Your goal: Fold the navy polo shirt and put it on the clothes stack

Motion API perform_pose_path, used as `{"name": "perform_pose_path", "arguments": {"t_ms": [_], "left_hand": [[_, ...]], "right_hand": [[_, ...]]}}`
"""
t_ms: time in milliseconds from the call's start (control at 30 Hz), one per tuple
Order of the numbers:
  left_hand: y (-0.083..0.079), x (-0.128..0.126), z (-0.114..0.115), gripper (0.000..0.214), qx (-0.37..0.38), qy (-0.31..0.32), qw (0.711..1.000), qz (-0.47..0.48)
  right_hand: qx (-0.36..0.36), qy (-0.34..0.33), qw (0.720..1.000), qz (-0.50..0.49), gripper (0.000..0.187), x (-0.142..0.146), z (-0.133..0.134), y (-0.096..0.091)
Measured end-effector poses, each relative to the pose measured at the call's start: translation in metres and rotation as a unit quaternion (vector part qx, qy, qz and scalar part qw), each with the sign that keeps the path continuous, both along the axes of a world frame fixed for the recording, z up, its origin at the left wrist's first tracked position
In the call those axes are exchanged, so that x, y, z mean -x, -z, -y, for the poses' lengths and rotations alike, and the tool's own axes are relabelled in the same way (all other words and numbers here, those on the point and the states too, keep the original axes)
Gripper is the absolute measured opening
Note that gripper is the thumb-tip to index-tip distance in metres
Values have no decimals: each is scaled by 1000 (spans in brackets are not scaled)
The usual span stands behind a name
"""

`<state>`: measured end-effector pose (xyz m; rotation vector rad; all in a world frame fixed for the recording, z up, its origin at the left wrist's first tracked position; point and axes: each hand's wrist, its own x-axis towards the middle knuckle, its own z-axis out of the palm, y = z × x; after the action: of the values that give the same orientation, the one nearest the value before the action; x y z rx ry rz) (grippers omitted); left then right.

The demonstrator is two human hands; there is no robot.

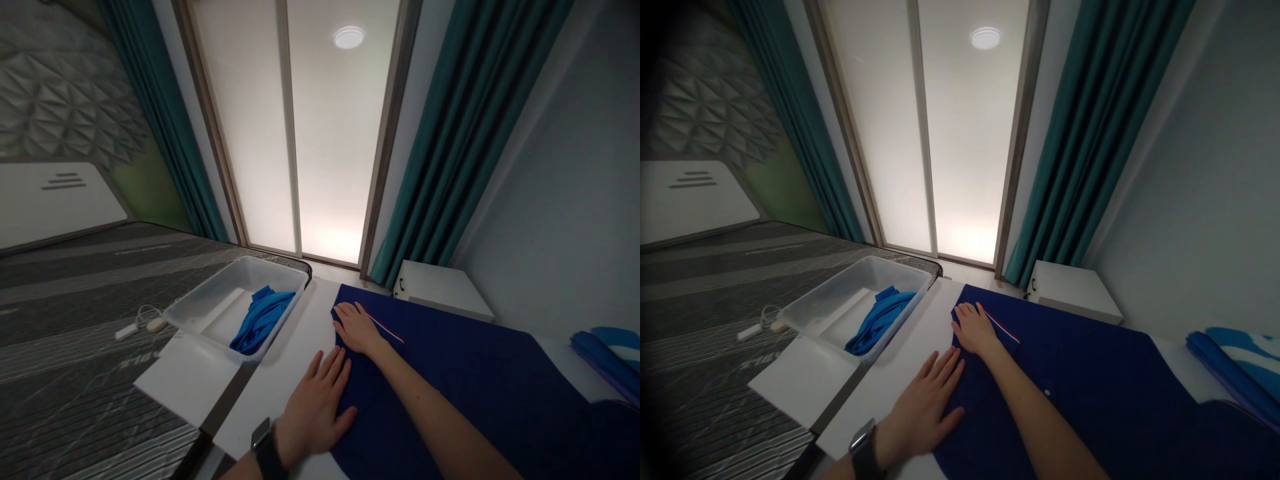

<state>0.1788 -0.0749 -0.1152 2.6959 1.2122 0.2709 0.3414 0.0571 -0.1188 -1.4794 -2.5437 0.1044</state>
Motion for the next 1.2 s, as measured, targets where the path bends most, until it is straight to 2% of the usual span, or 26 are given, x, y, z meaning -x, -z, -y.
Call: {"name": "perform_pose_path", "arguments": {"t_ms": [200, 467, 567, 667, 800, 933, 1067, 1200], "left_hand": [[0, -1, 1, 76, 1, -4, 1000, 1], [-4, 1, -2, 65, 17, -10, 1000, 16], [-6, 1, -3, 63, 24, -16, 999, 24], [-6, 2, -3, 59, 32, -25, 998, 55], [-7, 5, -8, 47, 39, -62, 986, 149], [-14, 9, -36, 32, 17, -113, 975, 190], [-20, 9, -87, 27, -24, -161, 980, 117], [-15, 1, -131, 29, -41, -196, 977, 80]], "right_hand": [[6, 13, 1000, 5, 55, -2, -4, 6], [-4, 47, 999, -4, 57, -7, 4, -3], [2, 58, 998, -2, 58, -9, 10, -1], [13, 69, 998, -1, 61, -10, 14, 5], [23, 77, 997, 0, 61, -10, 17, 11], [32, 76, 997, 3, 63, -10, 18, 11], [30, 76, 997, -5, 63, -10, 18, 11], [23, 77, 997, -16, 61, -10, 18, 14]]}}
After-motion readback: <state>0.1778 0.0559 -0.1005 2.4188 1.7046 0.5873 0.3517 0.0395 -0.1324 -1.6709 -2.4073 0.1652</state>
